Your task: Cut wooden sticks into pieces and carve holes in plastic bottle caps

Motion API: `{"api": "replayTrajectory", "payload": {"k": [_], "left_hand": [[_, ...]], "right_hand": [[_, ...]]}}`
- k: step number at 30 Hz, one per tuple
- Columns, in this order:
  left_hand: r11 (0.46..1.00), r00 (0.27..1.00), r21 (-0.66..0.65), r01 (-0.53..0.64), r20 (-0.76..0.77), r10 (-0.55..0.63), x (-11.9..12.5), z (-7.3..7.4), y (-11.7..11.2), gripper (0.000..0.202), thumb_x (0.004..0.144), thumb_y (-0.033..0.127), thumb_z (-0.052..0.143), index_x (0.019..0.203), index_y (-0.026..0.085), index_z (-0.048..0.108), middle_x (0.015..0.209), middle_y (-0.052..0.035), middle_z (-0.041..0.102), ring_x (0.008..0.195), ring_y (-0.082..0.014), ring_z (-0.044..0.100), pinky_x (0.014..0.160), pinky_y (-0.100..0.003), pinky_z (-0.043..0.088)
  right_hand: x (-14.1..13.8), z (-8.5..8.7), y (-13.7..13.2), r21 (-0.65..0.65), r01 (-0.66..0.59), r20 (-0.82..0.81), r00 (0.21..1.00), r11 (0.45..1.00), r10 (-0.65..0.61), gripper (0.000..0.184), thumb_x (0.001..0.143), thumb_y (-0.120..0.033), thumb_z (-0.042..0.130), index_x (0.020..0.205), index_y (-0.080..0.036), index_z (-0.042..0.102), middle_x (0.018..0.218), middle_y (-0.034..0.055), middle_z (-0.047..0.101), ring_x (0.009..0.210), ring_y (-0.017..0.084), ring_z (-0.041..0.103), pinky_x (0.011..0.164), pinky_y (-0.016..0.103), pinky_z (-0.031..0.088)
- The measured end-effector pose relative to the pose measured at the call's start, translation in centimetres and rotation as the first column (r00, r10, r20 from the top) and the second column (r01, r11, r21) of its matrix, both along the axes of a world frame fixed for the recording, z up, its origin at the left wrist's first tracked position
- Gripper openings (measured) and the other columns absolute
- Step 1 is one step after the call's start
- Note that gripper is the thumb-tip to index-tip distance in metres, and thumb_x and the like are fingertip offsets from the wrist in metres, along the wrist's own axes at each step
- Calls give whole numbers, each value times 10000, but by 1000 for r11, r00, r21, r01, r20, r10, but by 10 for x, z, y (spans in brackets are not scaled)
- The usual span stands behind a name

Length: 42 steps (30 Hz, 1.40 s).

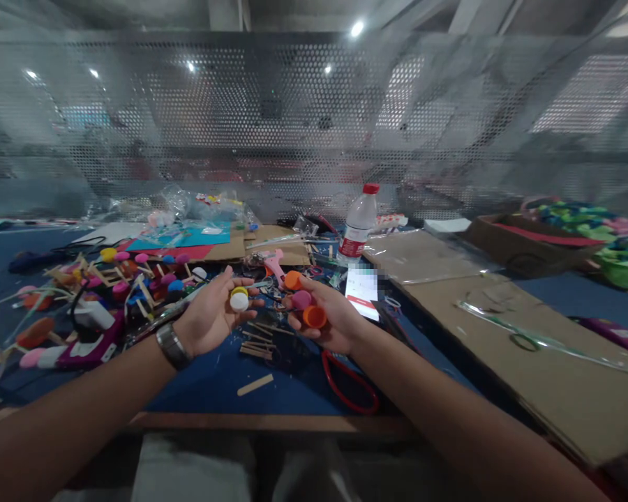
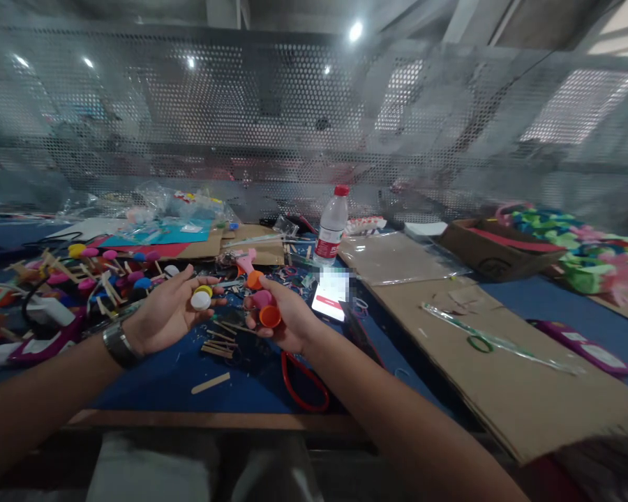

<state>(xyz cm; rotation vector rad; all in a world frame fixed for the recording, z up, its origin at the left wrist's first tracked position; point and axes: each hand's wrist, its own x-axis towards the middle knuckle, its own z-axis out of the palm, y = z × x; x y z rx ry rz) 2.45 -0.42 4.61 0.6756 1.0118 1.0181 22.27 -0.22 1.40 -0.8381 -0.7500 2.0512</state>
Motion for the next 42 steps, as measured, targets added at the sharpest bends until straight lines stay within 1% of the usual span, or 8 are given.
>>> {"api": "replayTrajectory", "payload": {"k": [10, 15, 21, 25, 31, 34, 36, 42], "left_hand": [[990, 972, 124, 68, -230, -38, 8, -12, -7, 309, 816, -45, 455, 1021, 144, 587, 860, -42, 656, 719, -127, 689, 754, -255, 602], [967, 889, 246, 62, -454, 58, 0, -2, 22, 261, 827, -8, 506, 1023, 160, 546, 904, -27, 631, 720, -101, 683, 817, -254, 584], [900, 601, 418, 126, -753, 266, -33, 26, 98, 449, 766, 60, 589, 1202, 145, 519, 1006, -98, 665, 946, -249, 697, 993, -492, 514], [826, 394, 513, 234, -827, 402, -45, 44, 130, 607, 621, 87, 719, 1205, 139, 560, 1267, -172, 615, 1338, -388, 482, 1179, -560, 292], [620, 364, 584, 524, -811, 457, -22, 26, 83, 317, 843, 234, 584, 1153, 173, 619, 1200, -98, 661, 1079, -239, 631, 1026, -405, 479], [234, 397, 482, 844, -856, 331, -9, 2, 46, 382, 883, 250, 567, 1258, 176, 582, 1217, -108, 653, 993, -214, 642, 925, -369, 527], [94, 416, 459, 883, -860, 294, -4, -12, 33, 411, 878, 234, 596, 1284, 172, 570, 1235, -124, 643, 1126, -247, 608, 984, -383, 503], [74, 435, 495, 865, -816, 380, -10, -35, 36, 328, 972, 258, 501, 1279, 170, 573, 1175, -140, 663, 1102, -247, 626, 942, -375, 518]], "right_hand": [[-6, -6, -3, -7, 95, 81, 992, 995, -94, 200, 990, -384, 522, 909, -201, 512, 674, -24, 589, 384, 65, 491, 274, 118, 229], [-7, -7, -6, 49, 99, 78, 992, 994, -103, 186, 975, -391, 550, 930, -223, 484, 705, -42, 570, 400, 54, 469, 304, 110, 207], [-8, -8, -7, 128, 78, 108, 990, 989, -92, 339, 856, -470, 698, 924, -228, 471, 751, -47, 560, 422, 49, 462, 319, 122, 186], [-6, -10, -7, 196, 61, 172, 980, 979, -95, 407, 816, -548, 697, 927, -238, 458, 775, -53, 542, 438, 52, 468, 330, 137, 183], [-3, -18, -2, 383, -3, 360, 922, 924, -146, 413, 823, -594, 638, 1001, -254, 487, 743, -70, 519, 451, 66, 446, 377, 171, 245], [-2, -20, 0, 507, -85, 484, 852, 858, -202, 359, 830, -497, 674, 1038, -227, 560, 635, -86, 473, 479, 82, 407, 436, 200, 302], [-2, -20, 0, 569, -150, 556, 795, 809, -244, 286, 835, -445, 682, 957, -201, 597, 612, -78, 464, 518, 95, 404, 471, 219, 308], [-4, -22, 4, 647, -318, 687, 637, 693, -350, 262, 922, -431, 573, 930, -176, 630, 633, -42, 523, 604, 139, 464, 577, 268, 357]]}}
